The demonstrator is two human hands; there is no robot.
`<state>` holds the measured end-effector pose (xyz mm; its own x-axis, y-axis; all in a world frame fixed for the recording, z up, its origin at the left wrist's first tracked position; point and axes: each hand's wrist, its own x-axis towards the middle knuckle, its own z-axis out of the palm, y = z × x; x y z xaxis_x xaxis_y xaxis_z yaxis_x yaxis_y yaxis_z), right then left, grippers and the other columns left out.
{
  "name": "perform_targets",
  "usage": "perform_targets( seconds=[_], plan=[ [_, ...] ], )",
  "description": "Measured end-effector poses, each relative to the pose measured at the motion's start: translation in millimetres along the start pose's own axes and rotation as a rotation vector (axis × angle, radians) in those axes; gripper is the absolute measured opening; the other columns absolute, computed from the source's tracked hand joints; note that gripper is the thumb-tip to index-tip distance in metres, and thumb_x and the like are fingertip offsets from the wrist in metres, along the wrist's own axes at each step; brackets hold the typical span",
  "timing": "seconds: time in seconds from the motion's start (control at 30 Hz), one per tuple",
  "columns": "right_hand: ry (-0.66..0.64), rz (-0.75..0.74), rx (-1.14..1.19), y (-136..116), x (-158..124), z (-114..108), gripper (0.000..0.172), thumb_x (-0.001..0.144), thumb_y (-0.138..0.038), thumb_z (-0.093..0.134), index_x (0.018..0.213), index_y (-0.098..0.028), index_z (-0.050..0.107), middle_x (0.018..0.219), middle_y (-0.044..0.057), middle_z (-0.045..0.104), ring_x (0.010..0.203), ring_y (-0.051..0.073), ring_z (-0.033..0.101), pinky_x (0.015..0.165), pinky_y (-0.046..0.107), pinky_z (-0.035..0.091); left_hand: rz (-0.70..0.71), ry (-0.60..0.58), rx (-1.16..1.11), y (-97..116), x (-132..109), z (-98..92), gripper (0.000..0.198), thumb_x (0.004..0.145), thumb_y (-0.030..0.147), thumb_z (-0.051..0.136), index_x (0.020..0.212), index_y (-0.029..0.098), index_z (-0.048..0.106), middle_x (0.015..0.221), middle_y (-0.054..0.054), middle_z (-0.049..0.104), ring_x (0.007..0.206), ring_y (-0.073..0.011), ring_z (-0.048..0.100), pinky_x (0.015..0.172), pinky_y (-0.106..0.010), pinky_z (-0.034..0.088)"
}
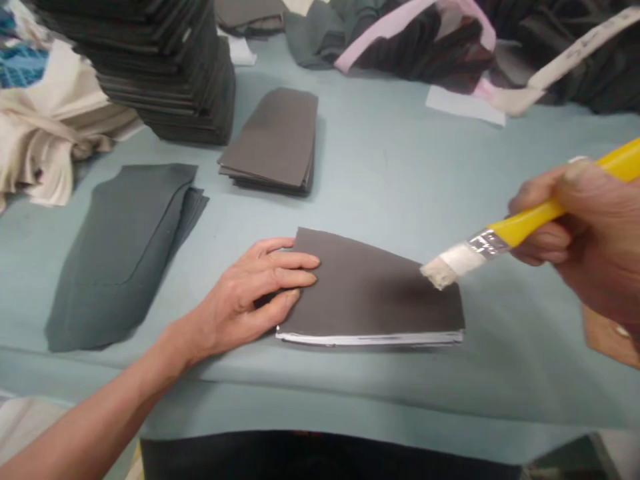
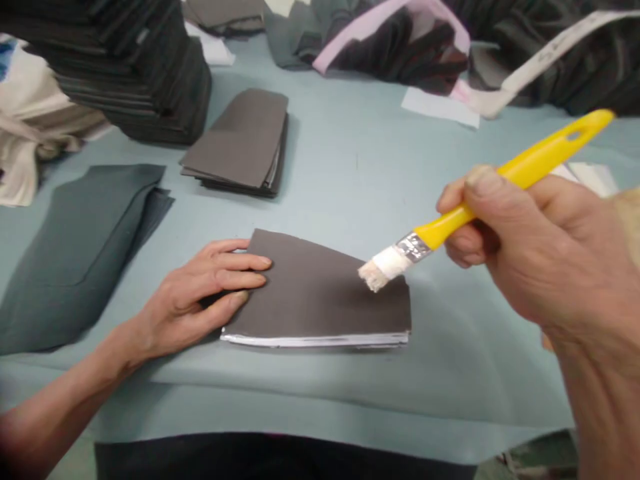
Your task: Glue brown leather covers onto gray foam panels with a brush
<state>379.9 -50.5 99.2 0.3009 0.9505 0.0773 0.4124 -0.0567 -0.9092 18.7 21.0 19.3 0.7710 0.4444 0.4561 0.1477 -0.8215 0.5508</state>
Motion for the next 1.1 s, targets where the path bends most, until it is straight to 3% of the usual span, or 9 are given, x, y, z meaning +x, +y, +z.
perform_targets(
  seconds=[0.17, 0.33, 0.47, 0.8, 1.1],
  plan=[
    [-0.151, 0.022, 0.246, -17, 40, 78, 0.058, 0.075, -0.076, 0.09, 0.076, -0.022, 0.069, 0.051, -0.007, 0.041, 0.044, 0.008, 0.037, 0.043, 0.026, 0.034, 0.011, 0.023, -0.051, 3, 0, 1.0, 0.028, 0.103, 0.004, 0.062, 0.127, 0.019, 0.069, 0.128, -0.01, 0.082, 0.125, -0.0174, 0.077, 0.129, -0.046, 0.049],
    [-0.289, 0.019, 0.277, -21, 62, 116, 0.055, 0.08, -0.074, 0.088, 0.08, -0.022, 0.07, 0.054, -0.007, 0.043, 0.046, 0.008, 0.04, 0.045, 0.025, 0.034, 0.025, 0.061, -0.053, 3, -2, 2.5, 0.024, 0.104, 0.005, 0.06, 0.125, 0.016, 0.068, 0.128, -0.012, 0.083, 0.128, -0.0193, 0.076, 0.127, -0.045, 0.052],
    [-0.333, -0.002, 0.246, -22, 69, 127, 0.047, 0.089, -0.07, 0.083, 0.082, -0.025, 0.07, 0.055, -0.006, 0.042, 0.048, 0.01, 0.042, 0.046, 0.026, 0.036, -0.002, 0.069, -0.08, 4, -2, 3.3, 0.022, 0.106, 0.008, 0.06, 0.123, 0.018, 0.069, 0.13, -0.011, 0.082, 0.125, -0.0194, 0.076, 0.126, -0.046, 0.053],
    [-0.399, 0.02, 0.182, -20, 80, 132, 0.052, 0.085, -0.074, 0.084, 0.079, -0.024, 0.069, 0.057, -0.005, 0.042, 0.048, 0.009, 0.04, 0.046, 0.025, 0.034, -0.02, 0.059, -0.109, 4, -4, 5.8, 0.02, 0.107, 0.008, 0.059, 0.123, 0.016, 0.068, 0.133, -0.009, 0.081, 0.125, -0.0155, 0.075, 0.132, -0.04, 0.045],
    [-0.46, 0.006, 0.088, -26, 87, 128, 0.048, 0.09, -0.066, 0.083, 0.081, -0.021, 0.07, 0.054, -0.005, 0.046, 0.049, 0.008, 0.04, 0.046, 0.026, 0.034, -0.037, 0.063, -0.122, 5, -4, 5.8, 0.02, 0.106, 0.008, 0.06, 0.122, 0.018, 0.067, 0.132, -0.009, 0.081, 0.125, -0.0172, 0.075, 0.13, -0.042, 0.048]
  ],
)
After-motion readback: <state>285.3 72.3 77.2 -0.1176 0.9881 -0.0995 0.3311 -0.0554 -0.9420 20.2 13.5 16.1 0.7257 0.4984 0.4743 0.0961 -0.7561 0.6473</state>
